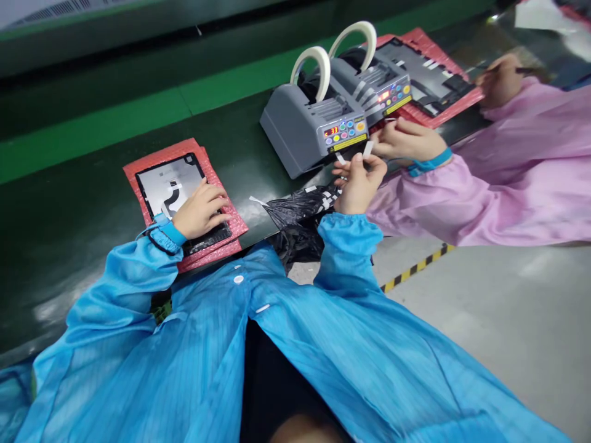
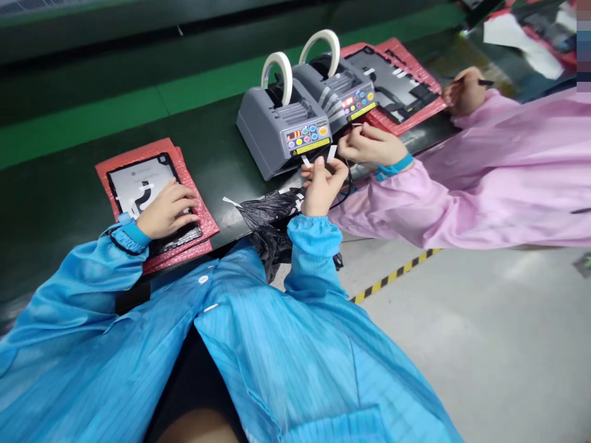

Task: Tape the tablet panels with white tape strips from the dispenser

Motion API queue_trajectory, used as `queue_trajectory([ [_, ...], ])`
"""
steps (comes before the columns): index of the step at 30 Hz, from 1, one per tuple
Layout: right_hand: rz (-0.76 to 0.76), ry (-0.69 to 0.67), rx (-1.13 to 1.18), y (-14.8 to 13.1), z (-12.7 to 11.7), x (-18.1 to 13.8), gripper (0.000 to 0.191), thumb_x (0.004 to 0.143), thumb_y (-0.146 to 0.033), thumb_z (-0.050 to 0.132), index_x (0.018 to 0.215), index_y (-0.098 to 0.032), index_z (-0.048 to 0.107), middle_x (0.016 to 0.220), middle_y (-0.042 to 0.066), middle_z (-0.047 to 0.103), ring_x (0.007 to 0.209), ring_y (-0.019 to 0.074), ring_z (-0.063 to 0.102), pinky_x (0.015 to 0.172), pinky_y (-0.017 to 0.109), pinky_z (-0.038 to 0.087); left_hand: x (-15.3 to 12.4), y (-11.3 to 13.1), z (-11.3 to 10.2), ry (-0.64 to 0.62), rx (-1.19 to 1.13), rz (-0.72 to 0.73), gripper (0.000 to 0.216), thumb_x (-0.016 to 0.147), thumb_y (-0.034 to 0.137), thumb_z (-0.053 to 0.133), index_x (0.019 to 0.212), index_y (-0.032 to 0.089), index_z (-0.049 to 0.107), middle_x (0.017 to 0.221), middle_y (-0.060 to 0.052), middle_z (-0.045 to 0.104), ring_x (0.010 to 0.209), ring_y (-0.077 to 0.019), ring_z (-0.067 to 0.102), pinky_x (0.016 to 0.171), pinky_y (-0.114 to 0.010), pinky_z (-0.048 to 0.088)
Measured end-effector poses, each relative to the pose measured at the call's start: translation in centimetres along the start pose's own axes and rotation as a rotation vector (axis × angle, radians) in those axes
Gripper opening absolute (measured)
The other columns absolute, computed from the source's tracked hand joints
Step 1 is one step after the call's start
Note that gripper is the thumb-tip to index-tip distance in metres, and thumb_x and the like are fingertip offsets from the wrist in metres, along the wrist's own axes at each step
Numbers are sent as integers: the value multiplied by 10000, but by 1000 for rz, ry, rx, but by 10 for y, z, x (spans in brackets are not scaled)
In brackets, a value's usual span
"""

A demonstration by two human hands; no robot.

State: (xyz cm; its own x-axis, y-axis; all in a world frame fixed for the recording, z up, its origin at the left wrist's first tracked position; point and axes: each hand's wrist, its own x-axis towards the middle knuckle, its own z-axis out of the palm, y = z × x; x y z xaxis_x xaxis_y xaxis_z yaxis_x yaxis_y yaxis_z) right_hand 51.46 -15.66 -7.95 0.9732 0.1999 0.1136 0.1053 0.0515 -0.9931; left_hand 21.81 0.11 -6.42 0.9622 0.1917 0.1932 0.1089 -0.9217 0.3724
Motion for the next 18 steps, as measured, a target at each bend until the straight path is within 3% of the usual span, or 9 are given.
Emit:
queue_trajectory([
  [6, 52, 49, -7, -2, 9, 9, 374, 777, -166, 615, 942, -267, 295, 660, -98, 574, 519, 85, 565, 459, 179, 370, -3, -7, -11, 72, -28, -82, 301, 944, 451, 496, 976, 208, 672, 1149, -118, 667, 1088, -265, 580, 1088, -556, 343],
  [10, -168, 8, -9, -10, 3, -7, 411, 754, -126, 591, 974, -270, 275, 647, -117, 552, 597, 100, 590, 664, 259, 500, 4, -3, -20, 181, -142, -128, 267, 929, 426, 530, 940, 199, 671, 1052, -100, 688, 1024, -240, 602, 967, -446, 451],
  [13, -286, -205, -43, -19, 3, -35, 469, 771, -253, 670, 1050, -284, 295, 739, -84, 577, 725, 129, 644, 749, 319, 524, 15, 8, -25, 234, -254, -190, 281, 931, 433, 535, 914, 188, 672, 944, -66, 692, 893, -192, 621, 872, -368, 487],
  [18, -185, -784, -21, -28, 38, -82, 614, 716, -434, 786, 1123, -300, 346, 846, -40, 641, 728, 140, 632, 677, 324, 533, 35, 18, -25, 234, -362, -207, 379, 901, 541, 583, 886, 171, 669, 877, -46, 683, 850, -163, 622, 828, -313, 483],
])
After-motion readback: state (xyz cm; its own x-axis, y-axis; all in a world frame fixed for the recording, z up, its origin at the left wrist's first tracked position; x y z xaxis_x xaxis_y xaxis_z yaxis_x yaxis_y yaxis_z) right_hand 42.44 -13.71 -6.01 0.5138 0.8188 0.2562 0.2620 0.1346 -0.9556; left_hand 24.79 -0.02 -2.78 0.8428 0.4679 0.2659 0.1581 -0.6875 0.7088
